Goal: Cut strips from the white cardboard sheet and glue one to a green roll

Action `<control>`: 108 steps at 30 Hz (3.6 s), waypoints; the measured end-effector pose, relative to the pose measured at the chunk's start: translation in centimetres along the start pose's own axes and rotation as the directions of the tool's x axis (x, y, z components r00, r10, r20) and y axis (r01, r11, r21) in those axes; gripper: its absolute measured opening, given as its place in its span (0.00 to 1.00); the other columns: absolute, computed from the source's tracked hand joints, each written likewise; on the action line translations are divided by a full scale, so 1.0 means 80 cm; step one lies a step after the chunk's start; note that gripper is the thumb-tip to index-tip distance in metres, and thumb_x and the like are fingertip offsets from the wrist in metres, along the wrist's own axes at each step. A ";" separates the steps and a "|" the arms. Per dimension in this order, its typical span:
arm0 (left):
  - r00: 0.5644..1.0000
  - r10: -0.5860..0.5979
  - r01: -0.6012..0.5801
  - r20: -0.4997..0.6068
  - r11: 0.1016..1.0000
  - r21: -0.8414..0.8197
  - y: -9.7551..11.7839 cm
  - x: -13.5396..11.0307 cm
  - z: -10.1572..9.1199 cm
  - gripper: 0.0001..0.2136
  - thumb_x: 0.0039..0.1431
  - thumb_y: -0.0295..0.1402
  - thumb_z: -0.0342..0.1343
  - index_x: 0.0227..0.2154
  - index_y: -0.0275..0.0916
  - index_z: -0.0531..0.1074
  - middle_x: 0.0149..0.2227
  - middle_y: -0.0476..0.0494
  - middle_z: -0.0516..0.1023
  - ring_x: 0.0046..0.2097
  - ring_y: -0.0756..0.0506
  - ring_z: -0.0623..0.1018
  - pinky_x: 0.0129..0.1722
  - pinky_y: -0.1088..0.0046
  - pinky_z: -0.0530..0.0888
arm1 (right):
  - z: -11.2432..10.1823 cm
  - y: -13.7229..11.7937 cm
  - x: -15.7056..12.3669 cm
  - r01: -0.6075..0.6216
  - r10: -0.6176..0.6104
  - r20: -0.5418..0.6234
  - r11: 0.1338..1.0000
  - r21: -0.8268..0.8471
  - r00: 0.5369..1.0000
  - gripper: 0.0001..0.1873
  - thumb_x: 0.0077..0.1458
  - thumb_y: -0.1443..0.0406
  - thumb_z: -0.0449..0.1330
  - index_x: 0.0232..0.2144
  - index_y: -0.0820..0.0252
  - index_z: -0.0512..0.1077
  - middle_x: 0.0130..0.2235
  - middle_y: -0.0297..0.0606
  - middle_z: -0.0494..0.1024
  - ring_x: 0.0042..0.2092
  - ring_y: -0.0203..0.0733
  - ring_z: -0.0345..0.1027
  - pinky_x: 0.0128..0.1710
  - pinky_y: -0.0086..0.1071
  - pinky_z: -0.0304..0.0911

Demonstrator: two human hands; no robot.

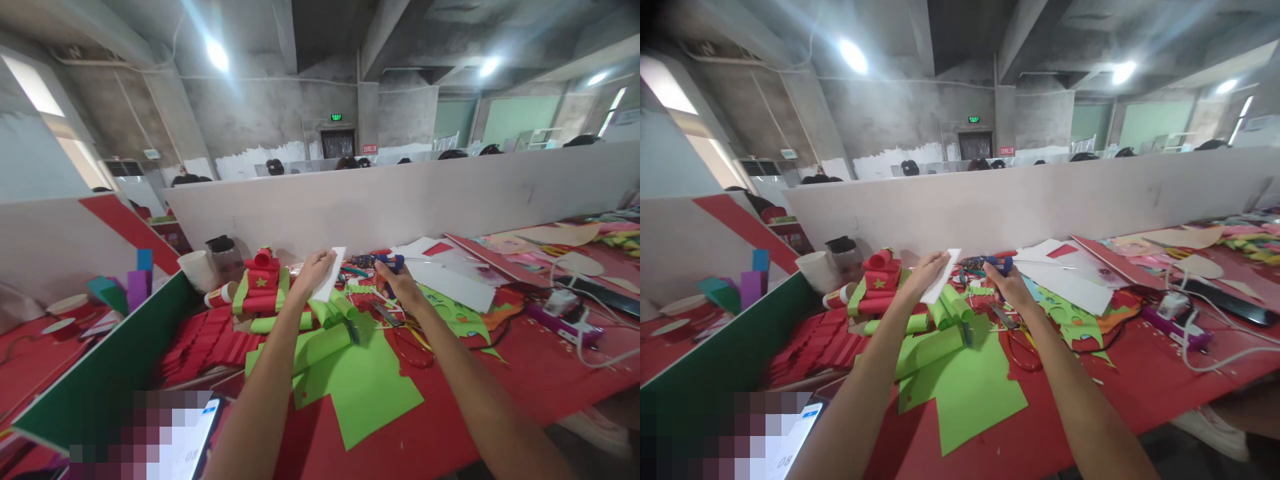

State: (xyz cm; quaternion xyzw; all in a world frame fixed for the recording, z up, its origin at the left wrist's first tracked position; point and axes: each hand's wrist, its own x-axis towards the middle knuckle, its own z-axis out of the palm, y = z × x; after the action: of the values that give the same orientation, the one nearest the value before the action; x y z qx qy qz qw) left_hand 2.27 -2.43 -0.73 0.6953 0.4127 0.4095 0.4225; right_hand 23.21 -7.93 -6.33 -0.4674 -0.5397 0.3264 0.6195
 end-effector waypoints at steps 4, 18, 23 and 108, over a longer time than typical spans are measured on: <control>0.998 0.035 -0.037 -0.048 0.999 -0.035 -0.009 0.006 0.000 0.13 0.59 0.43 0.53 0.27 0.39 0.66 0.20 0.52 0.65 0.20 0.51 0.66 0.20 0.78 0.61 | 0.000 0.003 0.005 -0.020 0.043 -0.110 0.978 0.206 0.993 0.23 0.47 0.44 0.65 0.24 0.58 0.71 0.15 0.29 0.67 0.15 0.32 0.57 0.11 0.26 0.54; 0.994 0.073 -0.096 -0.087 0.950 -0.297 -0.024 0.021 -0.002 0.20 0.43 0.46 0.68 0.31 0.36 0.71 0.30 0.46 0.77 0.29 0.51 0.75 0.28 0.78 0.68 | -0.004 -0.002 0.008 0.021 0.017 -0.060 0.810 0.585 0.998 0.22 0.36 0.52 0.75 0.28 0.57 0.72 0.32 0.31 0.75 0.30 0.33 0.69 0.25 0.25 0.66; 0.991 0.008 -0.064 -0.136 0.907 -0.416 -0.019 0.020 0.003 0.21 0.39 0.42 0.72 0.31 0.35 0.71 0.29 0.47 0.77 0.30 0.52 0.77 0.29 0.79 0.71 | 0.009 0.001 0.009 0.073 0.021 -0.151 0.803 0.592 0.988 0.24 0.30 0.61 0.78 0.29 0.55 0.70 0.32 0.29 0.78 0.37 0.40 0.74 0.34 0.31 0.72; 0.972 0.005 0.058 0.236 0.964 -0.260 0.001 0.005 -0.023 0.30 0.40 0.28 0.70 0.49 0.40 0.66 0.30 0.47 0.77 0.32 0.46 0.78 0.32 0.72 0.69 | 0.009 -0.007 -0.003 0.159 -0.168 -0.172 0.985 -0.066 0.971 0.31 0.55 0.41 0.55 0.16 0.58 0.67 0.14 0.31 0.65 0.15 0.33 0.61 0.15 0.27 0.59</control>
State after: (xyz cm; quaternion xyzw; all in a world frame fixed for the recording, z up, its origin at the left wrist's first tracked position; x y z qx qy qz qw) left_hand 0.71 -1.63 0.02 0.6705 0.3107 0.3702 0.5630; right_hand 22.38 -8.19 -5.92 -0.4644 -0.5277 0.2173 0.6773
